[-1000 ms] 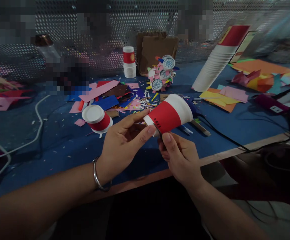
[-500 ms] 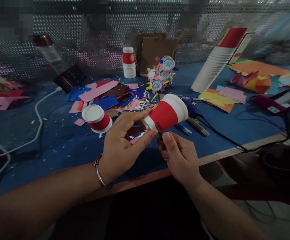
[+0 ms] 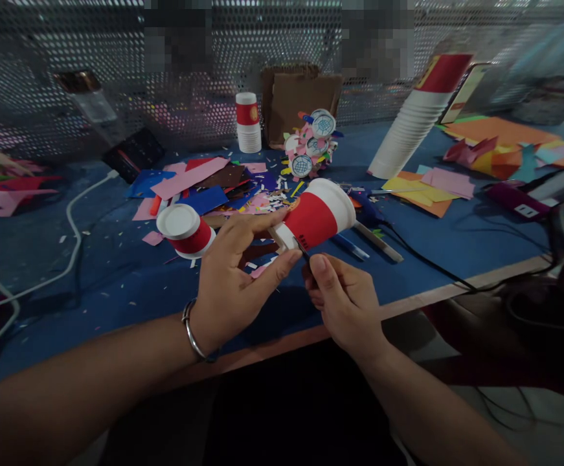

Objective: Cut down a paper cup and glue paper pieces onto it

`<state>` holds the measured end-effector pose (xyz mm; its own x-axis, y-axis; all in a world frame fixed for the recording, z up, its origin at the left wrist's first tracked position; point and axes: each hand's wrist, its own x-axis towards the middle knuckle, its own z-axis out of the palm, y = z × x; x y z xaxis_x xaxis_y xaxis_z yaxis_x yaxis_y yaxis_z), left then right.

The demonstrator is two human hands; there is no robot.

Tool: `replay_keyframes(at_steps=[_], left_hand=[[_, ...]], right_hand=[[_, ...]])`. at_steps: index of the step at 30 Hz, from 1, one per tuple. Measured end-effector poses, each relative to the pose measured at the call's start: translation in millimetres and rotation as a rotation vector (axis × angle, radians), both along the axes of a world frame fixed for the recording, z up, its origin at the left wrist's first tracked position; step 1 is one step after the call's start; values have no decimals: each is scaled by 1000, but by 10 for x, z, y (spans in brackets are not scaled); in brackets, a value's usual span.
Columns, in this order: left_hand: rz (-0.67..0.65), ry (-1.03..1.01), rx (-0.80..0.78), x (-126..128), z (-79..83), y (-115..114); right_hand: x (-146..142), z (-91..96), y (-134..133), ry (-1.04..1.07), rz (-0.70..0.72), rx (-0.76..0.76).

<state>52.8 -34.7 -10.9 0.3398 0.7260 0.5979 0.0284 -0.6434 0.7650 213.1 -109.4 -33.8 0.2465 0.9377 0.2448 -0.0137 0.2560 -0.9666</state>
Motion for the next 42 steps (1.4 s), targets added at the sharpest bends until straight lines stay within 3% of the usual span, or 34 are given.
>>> replay_keyframes(at_steps=[5,18,26,36,42], left_hand=[[15,-89,-86,14,38,-11],[13,-60,10,-21,-29,38],[-131,-60,-366,13,69,88],[-28,-3,-239,14,47,-6],[-18,4,-269,7,34,-18]], right_hand=[[3,4,-5,-1,-2,-21],[5,-25,3,-3,20,-5],[4,-11,18,-39,7,-29],[17,-25,-21,-105,-33,-8],[1,-18,-9,-105,-31,31]])
